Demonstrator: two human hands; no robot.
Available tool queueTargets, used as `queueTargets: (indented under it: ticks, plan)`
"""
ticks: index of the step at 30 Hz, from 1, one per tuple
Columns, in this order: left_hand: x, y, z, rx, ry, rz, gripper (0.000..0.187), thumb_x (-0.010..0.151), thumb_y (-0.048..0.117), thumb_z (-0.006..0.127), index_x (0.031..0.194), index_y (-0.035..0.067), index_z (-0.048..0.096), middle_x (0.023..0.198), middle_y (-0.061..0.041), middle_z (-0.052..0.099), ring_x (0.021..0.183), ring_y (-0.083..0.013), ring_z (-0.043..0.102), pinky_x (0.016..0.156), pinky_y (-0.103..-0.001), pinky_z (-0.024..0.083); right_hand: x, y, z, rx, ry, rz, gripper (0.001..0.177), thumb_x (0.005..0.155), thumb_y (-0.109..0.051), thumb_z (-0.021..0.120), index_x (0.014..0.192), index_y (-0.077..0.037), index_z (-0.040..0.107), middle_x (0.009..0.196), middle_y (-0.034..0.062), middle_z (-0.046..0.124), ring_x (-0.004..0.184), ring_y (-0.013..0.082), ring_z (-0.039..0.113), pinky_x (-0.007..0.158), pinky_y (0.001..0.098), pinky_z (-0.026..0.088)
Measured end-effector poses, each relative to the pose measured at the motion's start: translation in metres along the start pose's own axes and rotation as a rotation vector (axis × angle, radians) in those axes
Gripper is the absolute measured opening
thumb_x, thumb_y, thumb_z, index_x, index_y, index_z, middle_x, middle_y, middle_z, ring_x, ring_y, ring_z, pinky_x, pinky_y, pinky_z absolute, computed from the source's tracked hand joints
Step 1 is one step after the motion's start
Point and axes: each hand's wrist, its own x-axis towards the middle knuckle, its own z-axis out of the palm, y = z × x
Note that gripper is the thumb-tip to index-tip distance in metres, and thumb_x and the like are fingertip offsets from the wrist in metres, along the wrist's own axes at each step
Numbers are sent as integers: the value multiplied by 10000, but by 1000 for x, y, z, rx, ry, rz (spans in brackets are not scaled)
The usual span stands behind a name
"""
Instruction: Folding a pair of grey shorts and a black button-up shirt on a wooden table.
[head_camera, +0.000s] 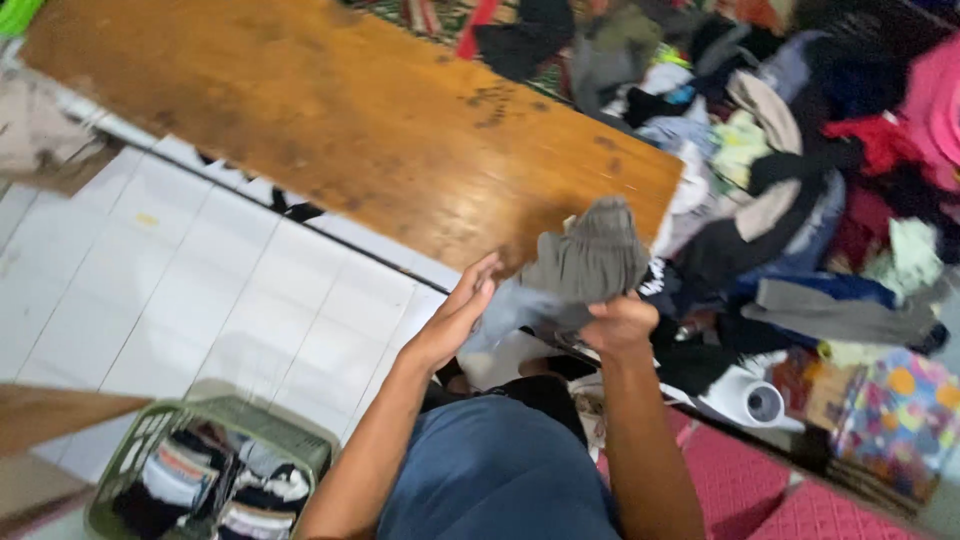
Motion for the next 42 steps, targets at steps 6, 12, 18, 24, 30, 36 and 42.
queueTargets:
  ticks: [6, 12, 18, 24, 30, 36, 42]
  plan:
    - [5, -4, -62, -835, -160, 224, 653, 1143, 350, 481, 1665, 3, 297, 1614, -137, 473, 1456, -255, 484, 1199, -375, 423, 15, 59, 48, -196, -221, 291, 848, 662, -170, 729, 1449, 60, 510, 1417, 179, 604, 1334, 314, 561, 1130, 449, 415]
    - [5, 21, -105, -744, 367, 386, 701, 909, -59, 689, 1507, 126, 373, 1260, -103, 617, 1122, -190, 625, 950, -340, 559, 57, 94, -48, -514, -292, 465, 777, 926, -581, 746, 1181, 151, 680, 1082, 197, 695, 961, 259, 621, 869, 403, 496]
    - [5, 55, -155, -752, 364, 587, 606, 920, -54, 751, 1397, 122, 422, 1156, -71, 613, 1031, -160, 616, 897, -314, 540, 133, 127, 127, -800, -296, 417, 625, 820, -421, 802, 1251, -8, 614, 1106, 45, 658, 1004, 148, 610, 875, 292, 491]
    - [20, 107, -200, -545, 700, 600, 605, 808, -64, 760, 1265, 123, 411, 1120, -88, 598, 968, -174, 632, 812, -326, 549, 195, 156, 168, -818, -309, 348, 482, 835, -65, 815, 1243, -3, 565, 1098, 5, 647, 986, 91, 622, 854, 265, 523]
    - [58, 72, -262, -154, 817, 545, 589, 797, -36, 560, 1359, 66, 417, 1149, -119, 567, 1002, -180, 560, 860, -305, 492, 257, 159, 131, -885, -112, 138, 204, 921, -30, 689, 1122, 3, 681, 1014, 20, 715, 902, 92, 641, 805, 250, 516]
    - [63, 64, -288, -231, 802, 334, 706, 732, -91, 603, 1379, 95, 390, 1199, -122, 524, 996, -179, 552, 799, -320, 514, 285, 140, 148, -1111, -123, 31, 182, 980, -14, 649, 1148, -35, 718, 999, -8, 672, 895, 85, 576, 814, 250, 477]
    - [64, 47, -330, 251, 748, 187, 879, 701, -120, 737, 1466, 78, 351, 1272, -125, 470, 943, -213, 585, 675, -372, 541, 297, 137, 218, -1184, -617, 43, 187, 962, 13, 619, 1132, -24, 688, 1071, 74, 684, 1029, 173, 636, 920, 309, 495]
